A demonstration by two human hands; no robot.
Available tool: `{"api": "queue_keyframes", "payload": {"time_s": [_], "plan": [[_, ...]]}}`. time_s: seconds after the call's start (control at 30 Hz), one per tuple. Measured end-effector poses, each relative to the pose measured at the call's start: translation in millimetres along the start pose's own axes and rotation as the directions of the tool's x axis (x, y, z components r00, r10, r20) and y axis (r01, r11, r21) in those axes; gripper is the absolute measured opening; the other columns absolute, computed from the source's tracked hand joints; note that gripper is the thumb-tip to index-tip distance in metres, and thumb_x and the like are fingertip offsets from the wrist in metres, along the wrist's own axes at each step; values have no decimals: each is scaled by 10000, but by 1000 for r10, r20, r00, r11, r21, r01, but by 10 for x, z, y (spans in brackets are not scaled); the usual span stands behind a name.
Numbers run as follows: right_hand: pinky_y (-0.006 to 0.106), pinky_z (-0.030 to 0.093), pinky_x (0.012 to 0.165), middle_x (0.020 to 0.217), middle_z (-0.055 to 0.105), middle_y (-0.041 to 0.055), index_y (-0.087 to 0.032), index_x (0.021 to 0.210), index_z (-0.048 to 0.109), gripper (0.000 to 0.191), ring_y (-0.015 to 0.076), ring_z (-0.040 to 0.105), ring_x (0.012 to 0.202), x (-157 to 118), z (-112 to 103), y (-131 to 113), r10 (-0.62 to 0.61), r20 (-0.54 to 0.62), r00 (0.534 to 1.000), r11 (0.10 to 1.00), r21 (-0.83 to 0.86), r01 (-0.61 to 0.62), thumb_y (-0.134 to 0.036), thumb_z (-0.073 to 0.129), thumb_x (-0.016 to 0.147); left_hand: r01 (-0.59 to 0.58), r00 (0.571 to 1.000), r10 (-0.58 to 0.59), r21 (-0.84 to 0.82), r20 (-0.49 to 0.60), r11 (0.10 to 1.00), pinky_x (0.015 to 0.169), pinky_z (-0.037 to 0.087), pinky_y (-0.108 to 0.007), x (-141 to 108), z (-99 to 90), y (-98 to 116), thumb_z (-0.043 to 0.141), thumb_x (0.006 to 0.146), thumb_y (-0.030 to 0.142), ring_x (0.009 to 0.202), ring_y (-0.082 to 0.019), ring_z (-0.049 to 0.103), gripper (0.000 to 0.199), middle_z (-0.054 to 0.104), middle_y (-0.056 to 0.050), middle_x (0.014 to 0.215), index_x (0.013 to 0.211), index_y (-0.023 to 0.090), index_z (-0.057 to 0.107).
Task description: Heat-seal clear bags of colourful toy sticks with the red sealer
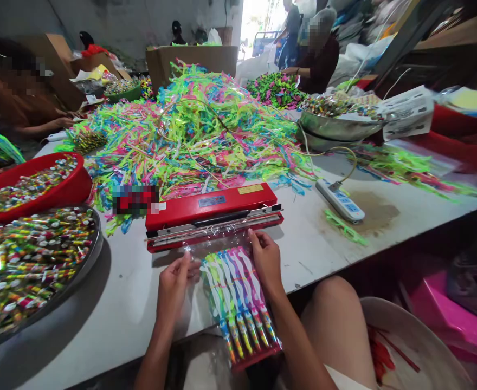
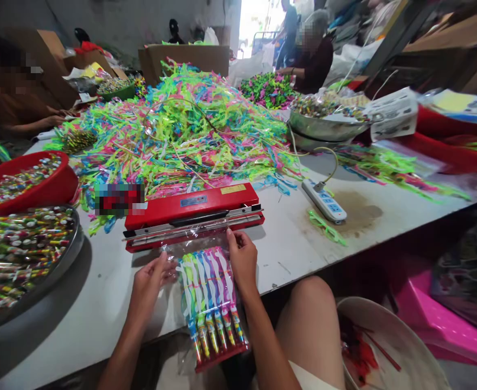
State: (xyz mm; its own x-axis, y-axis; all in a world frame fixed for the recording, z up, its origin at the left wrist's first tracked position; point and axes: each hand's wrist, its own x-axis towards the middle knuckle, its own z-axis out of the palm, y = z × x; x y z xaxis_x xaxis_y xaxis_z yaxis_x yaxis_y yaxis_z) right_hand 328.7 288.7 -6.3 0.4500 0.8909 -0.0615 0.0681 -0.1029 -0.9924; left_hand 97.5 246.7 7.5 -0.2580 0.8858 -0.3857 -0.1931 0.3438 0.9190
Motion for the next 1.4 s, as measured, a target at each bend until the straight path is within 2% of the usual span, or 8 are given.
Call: {"api": "queue_keyframes", "payload": {"time_s": [0.1, 0.23, 0.5, 0.67, 0.83, 1.07, 1.2, 1.4], "plan": [[339, 470, 728, 823, 743, 61, -181, 880, 756, 515, 234, 616, 762, -29, -32, 56, -8, 17, 1000, 1000, -22, 8, -694, 709, 880, -7, 998, 2, 82, 64, 997, 579, 602, -278, -53, -62, -9, 880, 740, 735, 632, -200, 734, 631, 774, -90, 754, 866, 126, 772], [334, 456, 730, 781, 716, 43, -180, 848, 744, 496, 226, 600, 760, -21, -29, 83, -51, 27, 998, 997, -50, 52, -671, 690, 905, -94, 992, 81, 142, 98, 985, 462, 523, -246, 6, -20, 13, 861, 741, 744, 563, -174, 664, 600, 704, -32, 691, 795, 163, 724], [330, 461, 737, 820, 738, 57, -183, 886, 737, 504, 226, 616, 773, 83, 17, -55, -131, 2, 991, 990, -61, 131, -674, 652, 959, -261, 965, 259, 105, 25, 960, 565, 543, -232, 46, 89, 109, 811, 868, 649, 595, -142, 644, 482, 706, -25, 730, 799, 181, 721], [336, 471, 751, 834, 754, 65, -183, 875, 747, 479, 228, 641, 771, 112, 72, -116, -119, -25, 993, 988, -99, 116, -651, 666, 938, -244, 970, 244, 91, 14, 965, 557, 528, -226, 154, 94, 114, 820, 864, 655, 610, -139, 613, 489, 677, -13, 715, 809, 178, 729], [330, 480, 731, 849, 747, 59, -177, 900, 735, 485, 225, 641, 781, 64, 90, 1, -65, -47, 997, 997, -36, 64, -662, 740, 890, -202, 979, 200, 92, 28, 975, 552, 503, -214, 169, 62, 33, 833, 858, 644, 593, -126, 591, 484, 649, 3, 680, 831, 170, 738], [338, 493, 749, 861, 764, 71, -176, 930, 764, 534, 240, 661, 792, -50, -14, 51, -48, 29, 998, 993, -107, 51, -702, 677, 944, -170, 985, 164, 160, 47, 972, 514, 475, -227, 142, 1, 33, 809, 859, 683, 548, -136, 602, 521, 660, -12, 661, 832, 166, 743], [342, 504, 762, 885, 780, 82, -180, 930, 762, 525, 246, 670, 806, -45, -40, 53, -102, 79, 992, 985, -132, 112, -695, 662, 946, -219, 975, 206, 191, 85, 957, 511, 470, -230, 152, -13, 25, 774, 895, 653, 531, -136, 594, 495, 662, -15, 652, 779, 175, 718], [341, 492, 725, 858, 775, 93, -191, 906, 743, 562, 241, 659, 763, 42, 44, -50, -143, 35, 989, 972, -181, 147, -733, 606, 962, -289, 956, 292, 204, 15, 935, 558, 497, -235, 162, -9, 113, 763, 922, 616, 593, -151, 618, 442, 691, -22, 691, 821, 186, 748]]}}
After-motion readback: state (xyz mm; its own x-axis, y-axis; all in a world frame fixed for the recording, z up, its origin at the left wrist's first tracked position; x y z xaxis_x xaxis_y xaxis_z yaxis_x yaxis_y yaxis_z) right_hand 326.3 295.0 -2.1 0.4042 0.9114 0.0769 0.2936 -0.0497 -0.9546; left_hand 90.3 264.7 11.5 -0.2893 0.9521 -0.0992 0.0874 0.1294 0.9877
